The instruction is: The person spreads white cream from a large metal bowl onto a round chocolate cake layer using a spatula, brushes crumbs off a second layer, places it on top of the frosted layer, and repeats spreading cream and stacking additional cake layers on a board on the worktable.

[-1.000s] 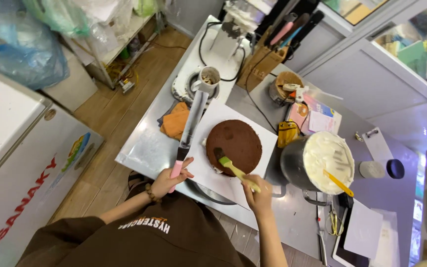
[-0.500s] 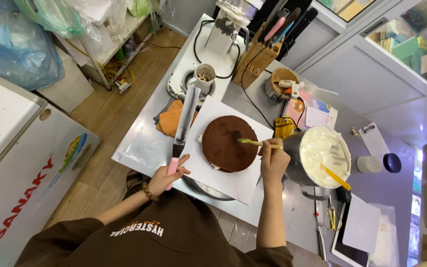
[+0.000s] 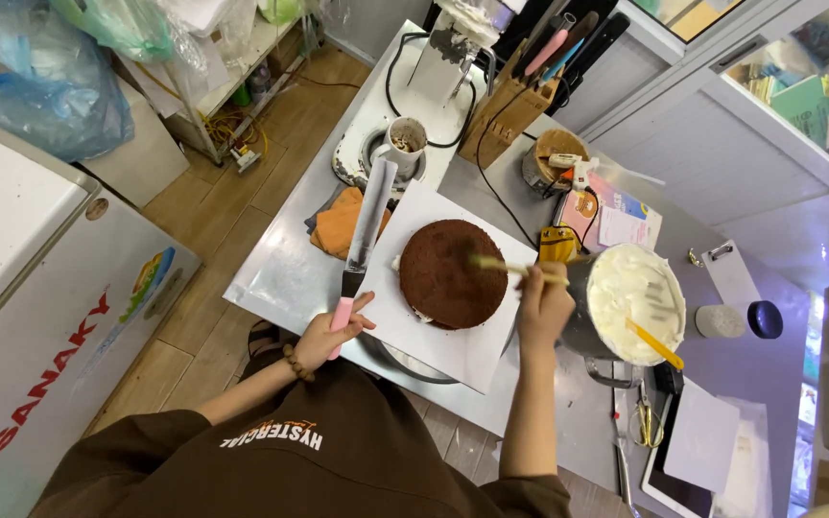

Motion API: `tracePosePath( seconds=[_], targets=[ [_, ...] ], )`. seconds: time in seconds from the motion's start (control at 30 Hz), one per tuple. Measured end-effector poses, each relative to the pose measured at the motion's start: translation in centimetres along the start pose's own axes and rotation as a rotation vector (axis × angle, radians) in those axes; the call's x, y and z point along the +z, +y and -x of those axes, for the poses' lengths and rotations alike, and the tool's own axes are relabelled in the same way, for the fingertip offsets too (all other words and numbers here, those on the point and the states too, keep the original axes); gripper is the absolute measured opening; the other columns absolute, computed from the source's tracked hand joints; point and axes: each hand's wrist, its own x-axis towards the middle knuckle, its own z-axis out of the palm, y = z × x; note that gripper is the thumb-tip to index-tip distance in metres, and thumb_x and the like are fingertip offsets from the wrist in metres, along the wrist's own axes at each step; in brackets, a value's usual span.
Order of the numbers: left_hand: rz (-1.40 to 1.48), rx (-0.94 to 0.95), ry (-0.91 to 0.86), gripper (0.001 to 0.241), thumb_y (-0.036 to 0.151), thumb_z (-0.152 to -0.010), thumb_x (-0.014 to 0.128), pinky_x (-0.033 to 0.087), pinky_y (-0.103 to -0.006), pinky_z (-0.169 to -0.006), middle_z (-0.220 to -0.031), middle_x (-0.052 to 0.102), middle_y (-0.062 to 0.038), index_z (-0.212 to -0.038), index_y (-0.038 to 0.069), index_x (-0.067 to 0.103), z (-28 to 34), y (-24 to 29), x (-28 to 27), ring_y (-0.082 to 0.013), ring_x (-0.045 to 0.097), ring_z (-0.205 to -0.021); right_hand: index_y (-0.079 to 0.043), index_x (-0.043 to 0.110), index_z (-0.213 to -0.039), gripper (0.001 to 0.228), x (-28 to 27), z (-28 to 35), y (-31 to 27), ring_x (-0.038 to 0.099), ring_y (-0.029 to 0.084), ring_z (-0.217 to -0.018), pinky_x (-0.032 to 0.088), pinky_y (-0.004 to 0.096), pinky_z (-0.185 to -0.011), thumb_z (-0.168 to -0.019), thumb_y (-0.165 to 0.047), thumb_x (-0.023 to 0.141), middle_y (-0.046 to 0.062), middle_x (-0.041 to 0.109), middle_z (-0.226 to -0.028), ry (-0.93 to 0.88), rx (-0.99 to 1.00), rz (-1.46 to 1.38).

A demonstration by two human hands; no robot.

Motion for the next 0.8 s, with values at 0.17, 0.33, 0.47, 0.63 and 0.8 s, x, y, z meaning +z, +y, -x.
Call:
tracePosePath(
  seconds=[0.17,0.33,0.47,0.63,0.8],
  targets=[
    [-0.027,-0.051,0.003,0.037,0.033,-0.100,0.060,0.041,-0.0357,-0.113,-0.163,0.042,-0.014,-0.108,0.000,0.074,0.2,0.8,0.2,-0.0251,0.044,-0.146,-0.004,0.059,-0.104,0.024,0.8,-1.8,3.9,0.067,0.023,-0.067,0.051,0.035,-0.061,-0.112,-0.027,0.053,0.010,0.068,-0.076,-0.054,-0.071,0.201],
    [-0.030,-0.028,0.006,0.039,0.033,-0.101,0.060,0.039,-0.0343,-0.115,-0.162,0.043,-0.014,-0.108,-0.002,0.075,0.4,0.5,0.4,-0.0221,0.046,-0.146,-0.005,0.061,-0.101,0.025,-2.4,1.1,3.7,0.068,0.026,-0.065,0.049,0.038,-0.059,-0.110,-0.028,0.054,0.009,0.069,-0.071,-0.057,-0.010,0.328],
    [-0.016,-0.046,0.019,0.037,0.033,-0.100,0.060,0.044,-0.0345,-0.111,-0.162,0.045,-0.011,-0.107,-0.001,0.075,0.1,0.2,0.2,-0.0220,0.053,-0.139,-0.006,0.062,-0.098,0.024,-3.2,4.5,4.0,0.069,0.022,-0.062,0.050,0.034,-0.059,-0.107,-0.027,0.054,0.009,0.068,-0.068,-0.065,0.015,0.267],
    [0.028,-0.218,0.065,0.038,0.033,-0.094,0.061,0.048,-0.0338,-0.106,-0.159,0.049,-0.008,-0.126,0.013,0.064,-0.3,1.6,0.4,-0.0250,0.062,-0.127,-0.006,0.064,-0.094,0.024,-2.4,7.4,4.0,0.070,0.019,-0.063,0.053,0.032,-0.059,-0.106,-0.025,0.055,0.009,0.070,-0.070,-0.006,-0.130,0.158],
    [-0.042,-0.059,0.042,0.038,0.033,-0.100,0.060,0.044,-0.0343,-0.109,-0.158,0.049,-0.011,-0.109,-0.001,0.074,-0.4,0.7,-0.3,-0.0209,0.054,-0.136,-0.002,0.064,-0.098,0.021,1.5,6.0,3.3,0.069,0.021,-0.062,0.052,0.036,-0.057,-0.103,-0.021,0.054,0.011,0.068,-0.068,-0.232,-0.142,0.059]
  ],
)
